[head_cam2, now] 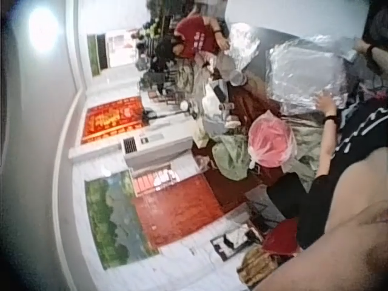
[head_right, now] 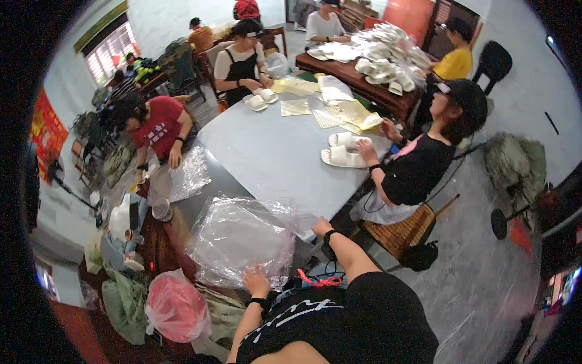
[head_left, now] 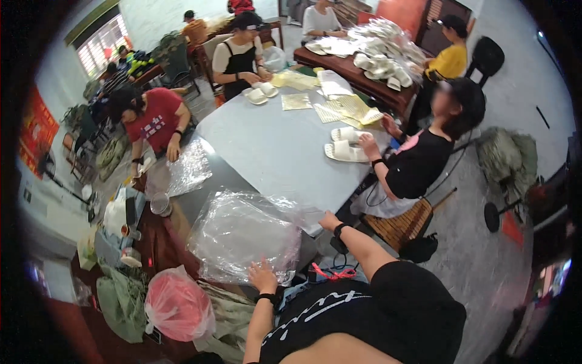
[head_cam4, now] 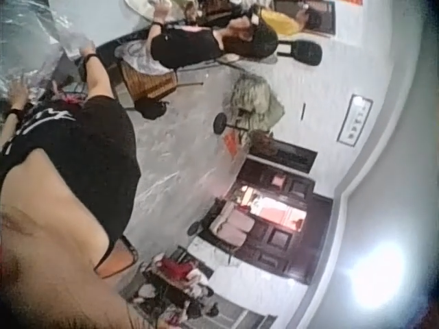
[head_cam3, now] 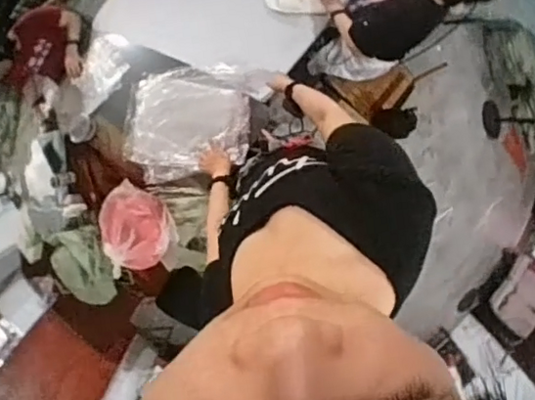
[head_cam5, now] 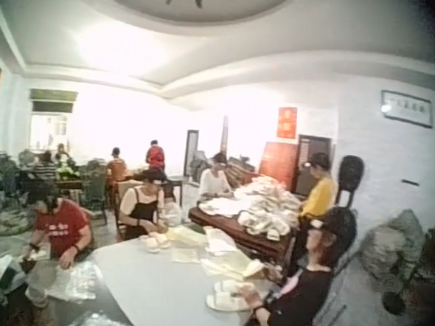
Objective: Pairing slippers and placing them into plastic bags for packaging.
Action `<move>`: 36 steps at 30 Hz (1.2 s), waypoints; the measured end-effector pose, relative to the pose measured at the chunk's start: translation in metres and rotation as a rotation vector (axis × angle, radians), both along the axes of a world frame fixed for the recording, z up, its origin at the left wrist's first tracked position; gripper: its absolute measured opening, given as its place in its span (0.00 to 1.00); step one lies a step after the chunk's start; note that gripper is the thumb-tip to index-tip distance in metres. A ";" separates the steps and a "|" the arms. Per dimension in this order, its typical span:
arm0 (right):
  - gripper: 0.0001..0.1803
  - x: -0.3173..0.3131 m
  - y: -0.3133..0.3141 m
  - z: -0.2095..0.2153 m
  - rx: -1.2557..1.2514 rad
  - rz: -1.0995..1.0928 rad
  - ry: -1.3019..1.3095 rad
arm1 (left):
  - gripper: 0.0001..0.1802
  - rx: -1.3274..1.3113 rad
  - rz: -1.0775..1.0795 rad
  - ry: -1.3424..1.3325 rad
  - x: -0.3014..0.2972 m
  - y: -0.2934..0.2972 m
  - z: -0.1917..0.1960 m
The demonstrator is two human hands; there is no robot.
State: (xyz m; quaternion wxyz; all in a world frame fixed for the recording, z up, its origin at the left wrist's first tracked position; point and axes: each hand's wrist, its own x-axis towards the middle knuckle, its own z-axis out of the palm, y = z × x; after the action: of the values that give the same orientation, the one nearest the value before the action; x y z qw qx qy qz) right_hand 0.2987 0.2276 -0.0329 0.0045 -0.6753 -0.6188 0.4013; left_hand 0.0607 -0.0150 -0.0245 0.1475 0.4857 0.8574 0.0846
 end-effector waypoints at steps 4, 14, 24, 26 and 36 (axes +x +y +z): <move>0.34 0.008 0.006 0.004 0.028 0.004 0.054 | 0.36 -0.112 -0.102 0.081 0.002 0.004 0.005; 0.35 0.004 0.038 -0.011 -0.130 0.134 0.138 | 0.36 -0.255 0.026 0.066 0.008 0.010 0.018; 0.27 0.013 0.071 0.022 0.124 0.087 0.229 | 0.35 -0.233 0.134 0.111 0.018 0.014 0.015; 0.27 0.008 0.084 0.020 0.188 0.099 0.259 | 0.35 -0.219 0.157 0.105 0.022 0.020 0.013; 0.37 -0.065 0.106 0.003 0.161 0.271 0.509 | 0.31 -0.199 0.281 -0.018 0.041 0.035 0.025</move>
State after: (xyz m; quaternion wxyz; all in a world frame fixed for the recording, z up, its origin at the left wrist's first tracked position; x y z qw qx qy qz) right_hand 0.2336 0.3340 -0.0299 0.1592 -0.4618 -0.7122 0.5042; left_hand 0.1012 0.0197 0.0004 0.1893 0.3435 0.9196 0.0235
